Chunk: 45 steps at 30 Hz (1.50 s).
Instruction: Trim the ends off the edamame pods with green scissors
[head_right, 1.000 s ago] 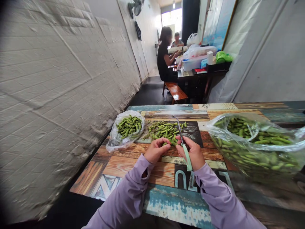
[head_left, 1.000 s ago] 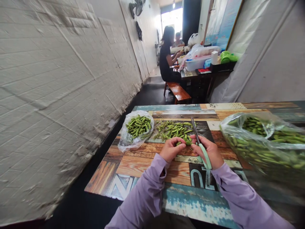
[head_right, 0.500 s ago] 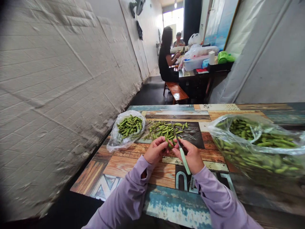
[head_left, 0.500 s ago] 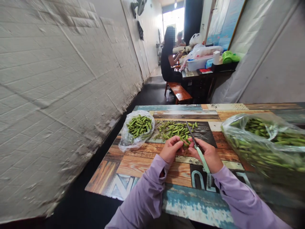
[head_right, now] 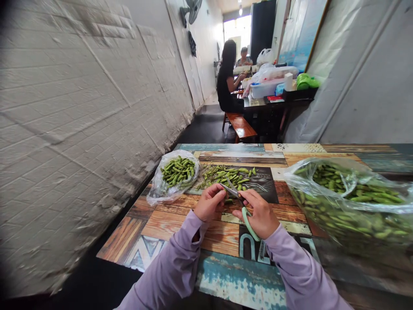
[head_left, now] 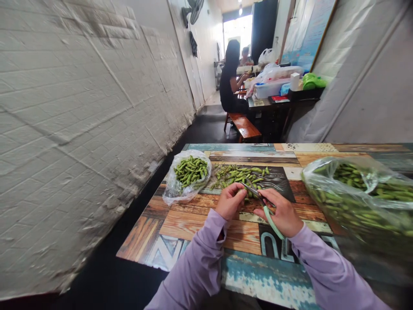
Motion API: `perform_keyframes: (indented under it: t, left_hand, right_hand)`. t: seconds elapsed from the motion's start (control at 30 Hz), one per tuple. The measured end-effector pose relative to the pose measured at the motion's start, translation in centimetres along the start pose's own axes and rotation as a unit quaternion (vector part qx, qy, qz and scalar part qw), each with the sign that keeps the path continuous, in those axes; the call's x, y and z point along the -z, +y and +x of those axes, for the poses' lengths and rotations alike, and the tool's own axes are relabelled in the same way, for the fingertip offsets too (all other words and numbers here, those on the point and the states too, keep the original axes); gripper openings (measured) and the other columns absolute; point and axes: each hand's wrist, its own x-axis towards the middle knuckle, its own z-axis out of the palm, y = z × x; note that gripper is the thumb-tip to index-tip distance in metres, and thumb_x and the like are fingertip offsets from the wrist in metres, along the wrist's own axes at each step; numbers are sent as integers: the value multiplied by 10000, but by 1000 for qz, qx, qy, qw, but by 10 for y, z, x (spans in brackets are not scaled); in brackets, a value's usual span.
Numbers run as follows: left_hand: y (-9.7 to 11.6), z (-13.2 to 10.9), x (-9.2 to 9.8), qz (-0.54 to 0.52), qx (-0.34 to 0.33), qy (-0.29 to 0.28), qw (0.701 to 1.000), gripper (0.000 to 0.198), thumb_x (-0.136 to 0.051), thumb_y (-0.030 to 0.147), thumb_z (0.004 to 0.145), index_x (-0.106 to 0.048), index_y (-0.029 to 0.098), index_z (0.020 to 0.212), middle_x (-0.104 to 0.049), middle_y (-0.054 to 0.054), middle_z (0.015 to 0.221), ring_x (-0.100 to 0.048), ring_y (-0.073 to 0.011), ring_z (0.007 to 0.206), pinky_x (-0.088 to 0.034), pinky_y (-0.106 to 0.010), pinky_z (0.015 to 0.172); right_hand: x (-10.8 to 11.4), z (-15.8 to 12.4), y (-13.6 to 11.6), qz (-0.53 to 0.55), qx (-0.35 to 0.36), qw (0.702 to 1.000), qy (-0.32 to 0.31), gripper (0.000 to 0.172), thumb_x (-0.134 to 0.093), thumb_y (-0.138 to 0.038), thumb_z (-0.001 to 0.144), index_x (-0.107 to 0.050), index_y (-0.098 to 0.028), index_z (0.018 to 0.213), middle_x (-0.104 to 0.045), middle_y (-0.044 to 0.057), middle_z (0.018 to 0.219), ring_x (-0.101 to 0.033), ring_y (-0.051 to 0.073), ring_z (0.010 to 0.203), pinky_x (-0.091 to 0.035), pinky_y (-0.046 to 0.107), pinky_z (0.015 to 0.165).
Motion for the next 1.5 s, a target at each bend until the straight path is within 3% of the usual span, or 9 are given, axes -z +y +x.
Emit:
perform_keyframes:
  t: [0.43,0.67,0.93,1.13,1.3,1.5]
  left_hand:
    - [-2,1,0,73,-67,-32,995,315,-665,447,700,-615,139,747,-540,6,637,-460,-99,612,-385,-209,582]
    - [-2,2,3,87,-89,-40,991,291,-659,419,718,-633,133,764,-563,5,678,-468,-101,641,-387,-224,636]
    - [-7,5,7,69,-66,5,995,278,-708,374,658,-621,136,772,-562,9,677,-455,-76,577,-358,-200,556]
    - [-1,4,4,-76,5,21,997,329,-737,370,610,-550,160,782,-508,55,560,-388,-37,431,-282,-159,421]
    - [3,2,4,-139,37,18,990,335,-735,301,595,-503,175,801,-623,10,675,-484,-60,474,-330,-155,424]
    - [0,3,4,-147,47,23,988,332,-747,295,591,-607,131,844,-610,7,659,-477,-43,475,-345,-154,442]
  right_hand:
    - [1,0,-6,7,9,1000,-14,426,-645,-355,769,-558,-186,1151,-609,93,1032,-621,197,852,-534,329,743]
    - [2,0,-4,-5,18,999,-38,401,-627,-376,792,-568,-180,1137,-617,86,969,-618,203,860,-527,328,748]
    - [2,0,0,-15,31,999,-8,367,-593,-369,818,-575,-189,1137,-646,59,878,-631,187,816,-530,313,746]
    - [4,2,1,-22,-18,998,60,362,-589,-383,814,-593,-205,1129,-673,53,871,-648,189,806,-535,316,750]
    - [3,1,2,-18,-14,998,51,388,-601,-398,806,-586,-186,1130,-665,63,877,-645,193,805,-536,318,738]
    - [-1,-1,1,-28,23,999,5,423,-618,-343,786,-548,-196,1176,-634,85,1010,-634,203,859,-539,334,762]
